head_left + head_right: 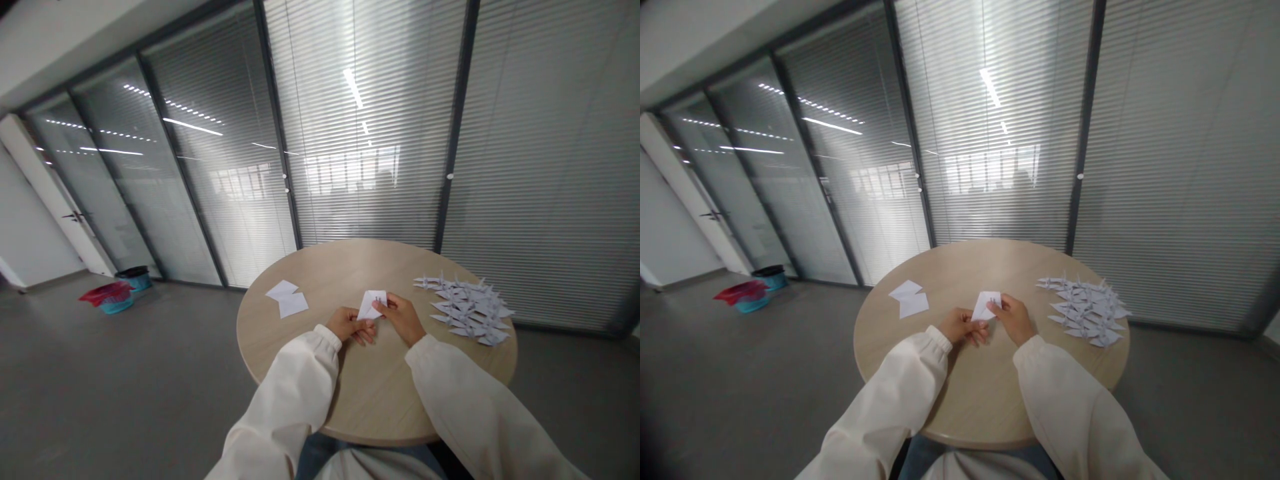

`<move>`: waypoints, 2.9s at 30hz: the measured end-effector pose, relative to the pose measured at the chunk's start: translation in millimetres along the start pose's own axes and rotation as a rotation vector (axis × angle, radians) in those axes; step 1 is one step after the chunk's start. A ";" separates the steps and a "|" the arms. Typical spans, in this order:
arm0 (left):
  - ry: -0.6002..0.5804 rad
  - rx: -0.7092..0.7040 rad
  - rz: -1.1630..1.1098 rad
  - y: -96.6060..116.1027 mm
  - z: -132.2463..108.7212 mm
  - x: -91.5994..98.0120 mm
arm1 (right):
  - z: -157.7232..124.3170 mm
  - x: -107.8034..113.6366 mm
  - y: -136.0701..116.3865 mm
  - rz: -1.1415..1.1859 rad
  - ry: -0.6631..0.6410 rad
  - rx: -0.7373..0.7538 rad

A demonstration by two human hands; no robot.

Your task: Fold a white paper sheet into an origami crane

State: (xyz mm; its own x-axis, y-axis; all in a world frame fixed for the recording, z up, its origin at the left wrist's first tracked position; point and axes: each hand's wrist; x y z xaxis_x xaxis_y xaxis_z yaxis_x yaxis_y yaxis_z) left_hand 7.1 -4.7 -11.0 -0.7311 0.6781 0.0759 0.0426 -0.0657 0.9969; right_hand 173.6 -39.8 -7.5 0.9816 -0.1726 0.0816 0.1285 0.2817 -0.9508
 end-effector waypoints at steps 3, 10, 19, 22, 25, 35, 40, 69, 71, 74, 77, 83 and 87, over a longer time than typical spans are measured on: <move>-0.013 -0.009 0.025 0.3 -0.7 0.5 | -0.2 -1.3 0.8 0.026 -0.012 -0.020; -0.010 -0.025 0.046 0.6 -2.4 1.0 | -0.7 -1.3 0.1 0.047 -0.045 -0.025; -0.002 0.013 0.014 0.0 -0.2 -1.7 | -1.7 -2.6 0.6 0.044 -0.101 -0.023; -0.016 0.001 0.043 2.1 -1.4 -2.0 | -1.8 -3.1 0.8 0.019 -0.098 -0.009; -0.014 -0.012 0.071 4.8 -3.2 -2.0 | -1.9 -3.0 0.2 0.014 -0.097 0.001; 0.057 -0.016 0.048 9.7 -5.2 -2.8 | -1.9 -4.5 -0.8 0.071 -0.094 -0.008; 0.132 -0.073 0.041 8.0 -3.2 -0.9 | -4.8 -6.7 -5.2 0.084 -0.170 -0.025; 0.162 -0.077 0.046 7.6 -2.2 0.2 | 2.1 -1.5 12.3 -0.045 -0.165 0.000; 0.161 -0.072 0.037 7.4 -2.0 0.4 | 1.8 -1.3 12.4 -0.063 -0.161 0.009; 0.164 -0.064 0.025 6.9 -1.3 0.6 | 1.1 -0.6 12.0 -0.096 -0.148 0.022; 0.175 -0.055 0.017 6.3 -0.4 0.5 | 0.7 -0.3 11.8 -0.110 -0.136 0.028; 0.180 -0.040 0.015 6.3 -0.4 0.3 | 0.8 -0.7 12.9 -0.098 -0.136 0.035; 0.175 -0.041 0.011 7.2 -1.1 0.1 | 1.4 -0.2 14.5 -0.125 -0.127 0.046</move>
State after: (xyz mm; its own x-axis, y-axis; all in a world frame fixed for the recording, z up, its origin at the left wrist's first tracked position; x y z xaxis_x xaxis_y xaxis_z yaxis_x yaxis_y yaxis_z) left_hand 6.6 -5.9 -3.8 -0.8381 0.5399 0.0784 0.0256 -0.1046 0.9942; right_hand 175.5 -34.4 -20.9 0.9672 -0.0891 0.2380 0.2540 0.3090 -0.9165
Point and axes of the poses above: each hand's wrist, its own z-axis towards the middle knuckle, its own x-axis out of the back of the hand, y = z × x, and after that the axes turned 5 degrees about -x, right-handed
